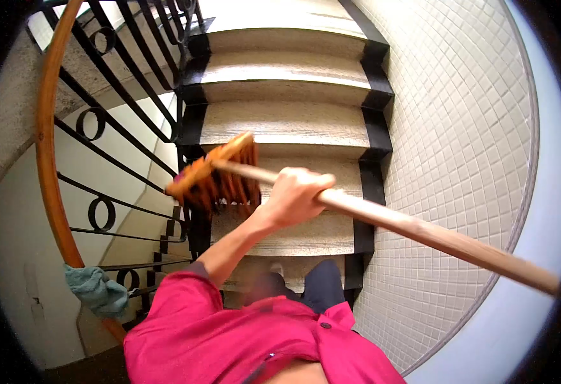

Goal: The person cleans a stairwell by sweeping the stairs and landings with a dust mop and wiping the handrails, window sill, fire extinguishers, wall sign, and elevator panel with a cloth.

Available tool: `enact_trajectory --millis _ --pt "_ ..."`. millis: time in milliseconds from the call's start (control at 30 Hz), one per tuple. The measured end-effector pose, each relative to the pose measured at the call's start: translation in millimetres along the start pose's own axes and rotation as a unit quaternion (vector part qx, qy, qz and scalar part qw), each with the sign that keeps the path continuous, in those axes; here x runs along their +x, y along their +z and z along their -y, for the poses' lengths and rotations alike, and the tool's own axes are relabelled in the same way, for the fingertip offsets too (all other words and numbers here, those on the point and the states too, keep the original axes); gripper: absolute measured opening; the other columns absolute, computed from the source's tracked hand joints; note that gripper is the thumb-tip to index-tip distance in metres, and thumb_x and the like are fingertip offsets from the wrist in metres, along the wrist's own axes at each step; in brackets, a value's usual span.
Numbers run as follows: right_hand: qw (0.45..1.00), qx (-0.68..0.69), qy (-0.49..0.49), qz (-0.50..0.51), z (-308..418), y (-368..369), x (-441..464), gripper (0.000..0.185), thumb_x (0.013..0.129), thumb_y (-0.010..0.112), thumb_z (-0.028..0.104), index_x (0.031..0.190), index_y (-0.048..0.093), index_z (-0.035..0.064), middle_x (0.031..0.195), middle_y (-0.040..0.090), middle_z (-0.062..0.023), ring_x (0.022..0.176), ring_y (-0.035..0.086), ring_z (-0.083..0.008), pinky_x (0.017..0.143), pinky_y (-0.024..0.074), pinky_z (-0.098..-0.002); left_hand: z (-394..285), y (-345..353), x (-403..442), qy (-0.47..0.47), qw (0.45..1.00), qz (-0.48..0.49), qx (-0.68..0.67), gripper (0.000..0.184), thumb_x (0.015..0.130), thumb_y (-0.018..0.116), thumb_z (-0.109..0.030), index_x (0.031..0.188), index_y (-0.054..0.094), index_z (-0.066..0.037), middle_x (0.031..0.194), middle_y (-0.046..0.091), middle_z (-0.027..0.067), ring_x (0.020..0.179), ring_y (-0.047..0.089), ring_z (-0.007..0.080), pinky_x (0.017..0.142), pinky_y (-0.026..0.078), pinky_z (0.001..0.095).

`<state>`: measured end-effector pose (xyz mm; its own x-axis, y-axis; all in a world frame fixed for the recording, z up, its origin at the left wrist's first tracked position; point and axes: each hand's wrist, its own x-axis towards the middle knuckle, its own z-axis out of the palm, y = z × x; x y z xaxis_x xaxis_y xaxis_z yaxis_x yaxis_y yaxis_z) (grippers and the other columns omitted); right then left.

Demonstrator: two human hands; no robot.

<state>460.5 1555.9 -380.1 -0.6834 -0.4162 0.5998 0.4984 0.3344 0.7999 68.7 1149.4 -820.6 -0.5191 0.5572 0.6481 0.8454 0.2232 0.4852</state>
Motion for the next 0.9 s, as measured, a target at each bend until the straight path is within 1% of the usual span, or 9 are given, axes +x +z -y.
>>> enact_trajectory --millis 100,200,300,400,533,600,667,800,900 --pt "0.938 0.195 0.284 -0.049 -9.1 -67.0 -45.7 0.039 0.093 0.038 0.03 0.086 0.058 -0.0027 0.078 0.059 -0.0154 0.067 0.055 -0.0268 0.058 0.0436 -0.0371 1.3 -4.1 75.0 0.078 0.996 -0.048 0.008 0.026 0.074 0.064 -0.025 0.057 0.049 -0.012 0.045 0.048 0.0046 0.042 0.052 0.0203 0.044 0.041 0.0348" --pt "0.976 -0.132 0.172 -0.006 -27.1 -131.2 -94.7 0.016 0.088 0.048 0.02 0.087 0.058 0.0067 0.066 0.06 -0.0115 0.054 0.056 -0.0272 0.048 0.044 -0.039 -9.3 -3.1 150.8 0.174 0.979 -0.107 0.0 0.031 0.075 0.064 -0.027 0.053 0.048 -0.013 0.042 0.045 0.0028 0.038 0.05 0.0196 0.041 0.04 0.034" --pt "0.949 -0.083 0.303 -0.018 19.2 -190.9 -88.4 0.037 0.095 0.033 0.023 0.082 0.06 0.0027 0.063 0.059 -0.0086 0.051 0.056 -0.0207 0.043 0.0432 -0.0344 -22.3 20.3 216.4 0.235 0.954 -0.182 -0.041 0.031 0.075 0.063 -0.031 0.053 0.049 -0.014 0.044 0.047 0.0017 0.04 0.052 0.0194 0.046 0.042 0.0345" --pt "0.959 -0.199 0.195 -0.051 56.5 -214.8 -60.7 0.043 0.095 0.032 0.026 0.076 0.064 0.0048 0.059 0.059 -0.0062 0.049 0.055 -0.0187 0.042 0.0429 -0.0332 -24.7 51.1 261.6 0.249 0.939 -0.221 -0.086 0.024 0.071 0.064 -0.028 0.056 0.051 -0.014 0.049 0.051 0.0019 0.046 0.055 0.0208 0.059 0.045 0.0365" --pt "0.96 -0.249 0.127 0.03 136.2 -172.6 19.3 0.043 0.092 0.039 0.033 0.064 0.062 0.0106 0.054 0.057 -0.0029 0.044 0.052 -0.0207 0.038 0.0366 -0.0339 20.4 150.2 295.7 0.182 0.972 -0.094 -0.117 0.013 0.064 0.064 -0.019 0.056 0.055 -0.013 0.05 0.053 0.0042 0.052 0.057 0.0245 0.068 0.045 0.0385" --pt "0.948 -0.291 -0.03 0.123 169.3 -134.5 27.0 0.04 0.09 0.042 0.033 0.06 0.06 0.0133 0.052 0.055 -0.0022 0.041 0.049 -0.0202 0.036 0.0318 -0.0332 64.3 203.8 284.7 0.149 0.981 -0.026 -0.126 0.009 0.063 0.064 -0.018 0.058 0.059 -0.013 0.054 0.056 0.0053 0.057 0.059 0.0258 0.069 0.046 0.0394" --pt "0.971 -0.221 0.026 0.089 150.2 -87.3 -7.6 0.038 0.089 0.042 0.026 0.057 0.059 0.0154 0.053 0.055 -0.0022 0.04 0.047 -0.019 0.037 0.031 -0.0334 119.6 237.9 261.7 0.104 0.977 0.09 -0.166 0.007 0.062 0.064 -0.019 0.059 0.061 -0.014 0.058 0.058 0.006 0.062 0.06 0.0255 0.07 0.045 0.0394" --pt "0.97 -0.232 0.048 0.057 154.2 7.8 3.3 0.038 0.088 0.042 0.023 0.055 0.058 0.0161 0.055 0.055 -0.0022 0.041 0.047 -0.0189 0.038 0.0314 -0.0338 133.5 230.4 261.5 0.068 0.982 0.144 -0.1 0.014 0.065 0.061 -0.027 0.06 0.062 -0.015 0.059 0.059 0.0069 0.062 0.06 0.0258 0.07 0.042 0.0373" --pt "0.984 -0.142 0.101 0.024 149.1 59.8 22.6 0.037 0.089 0.04 0.024 0.058 0.057 0.0132 0.057 0.055 -0.0045 0.045 0.048 -0.0208 0.042 0.0328 -0.035 133.1 213.1 244.3 0.046 0.992 0.087 -0.08 0.011 0.06 0.061 -0.024 0.058 0.062 -0.013 0.057 0.059 0.0073 0.059 0.059 0.0259 0.069 0.042 0.0357"
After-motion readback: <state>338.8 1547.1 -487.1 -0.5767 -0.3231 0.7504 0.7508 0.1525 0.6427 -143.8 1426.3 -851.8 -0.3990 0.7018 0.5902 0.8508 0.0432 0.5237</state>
